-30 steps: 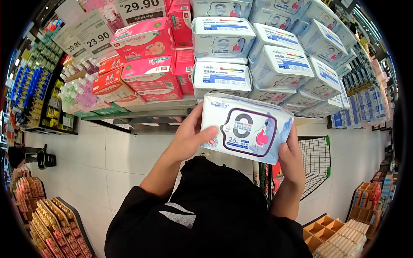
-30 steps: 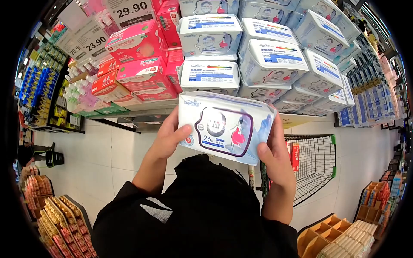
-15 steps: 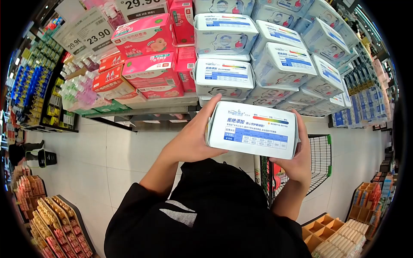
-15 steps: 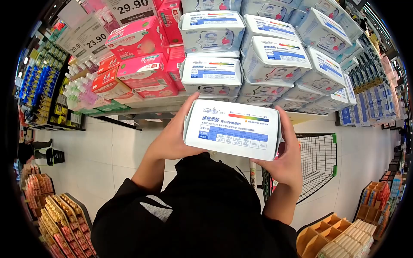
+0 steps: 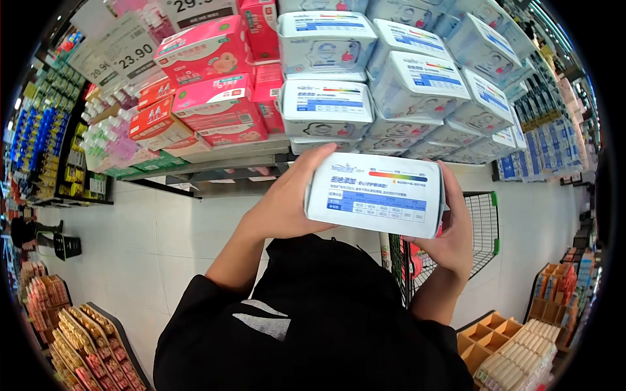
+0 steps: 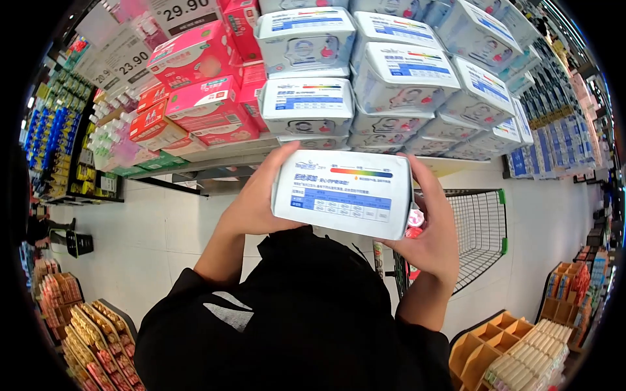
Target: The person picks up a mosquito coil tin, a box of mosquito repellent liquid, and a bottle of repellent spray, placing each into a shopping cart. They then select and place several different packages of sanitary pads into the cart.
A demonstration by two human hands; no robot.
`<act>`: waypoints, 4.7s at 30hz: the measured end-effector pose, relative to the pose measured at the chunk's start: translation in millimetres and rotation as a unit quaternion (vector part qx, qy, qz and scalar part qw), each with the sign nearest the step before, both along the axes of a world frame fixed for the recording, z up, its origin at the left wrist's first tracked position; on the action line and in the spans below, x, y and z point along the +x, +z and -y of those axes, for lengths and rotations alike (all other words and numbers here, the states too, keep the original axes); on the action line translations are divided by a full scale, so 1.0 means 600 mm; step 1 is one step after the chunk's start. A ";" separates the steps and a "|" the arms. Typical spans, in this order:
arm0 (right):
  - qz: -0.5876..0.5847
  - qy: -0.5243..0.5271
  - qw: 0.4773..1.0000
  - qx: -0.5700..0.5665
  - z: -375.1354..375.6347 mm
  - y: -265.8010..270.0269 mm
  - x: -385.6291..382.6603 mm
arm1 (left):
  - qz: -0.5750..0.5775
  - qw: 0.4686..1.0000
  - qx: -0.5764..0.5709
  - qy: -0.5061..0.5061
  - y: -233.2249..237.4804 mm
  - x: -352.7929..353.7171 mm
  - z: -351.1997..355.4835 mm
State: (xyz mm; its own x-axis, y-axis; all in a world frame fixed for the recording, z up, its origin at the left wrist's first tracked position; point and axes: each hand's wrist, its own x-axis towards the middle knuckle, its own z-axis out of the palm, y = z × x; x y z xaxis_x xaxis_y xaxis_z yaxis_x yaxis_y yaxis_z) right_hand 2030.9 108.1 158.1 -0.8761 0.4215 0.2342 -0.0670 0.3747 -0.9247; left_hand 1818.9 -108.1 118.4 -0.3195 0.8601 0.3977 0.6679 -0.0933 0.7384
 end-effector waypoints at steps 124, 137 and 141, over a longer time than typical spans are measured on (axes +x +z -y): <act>0.446 -0.629 0.636 0.003 0.181 -0.412 0.490 | -0.273 0.866 -0.337 -0.249 -0.338 0.347 -0.383; 0.448 -0.628 0.636 0.027 0.034 -0.406 0.650 | -0.255 0.859 -0.368 -0.247 -0.329 0.491 -0.466; 0.440 -0.629 0.640 0.030 -0.023 -0.415 0.705 | -0.223 0.854 -0.390 -0.263 -0.329 0.534 -0.511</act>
State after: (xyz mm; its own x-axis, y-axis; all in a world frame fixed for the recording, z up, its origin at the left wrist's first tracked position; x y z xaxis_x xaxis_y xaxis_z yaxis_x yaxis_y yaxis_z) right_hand 2453.7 121.8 -91.1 0.3451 0.9361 -0.0674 0.8596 -0.3441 -0.3777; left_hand 2139.2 198.4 -79.1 0.2262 0.8964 -0.3811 0.9158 -0.0623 0.3968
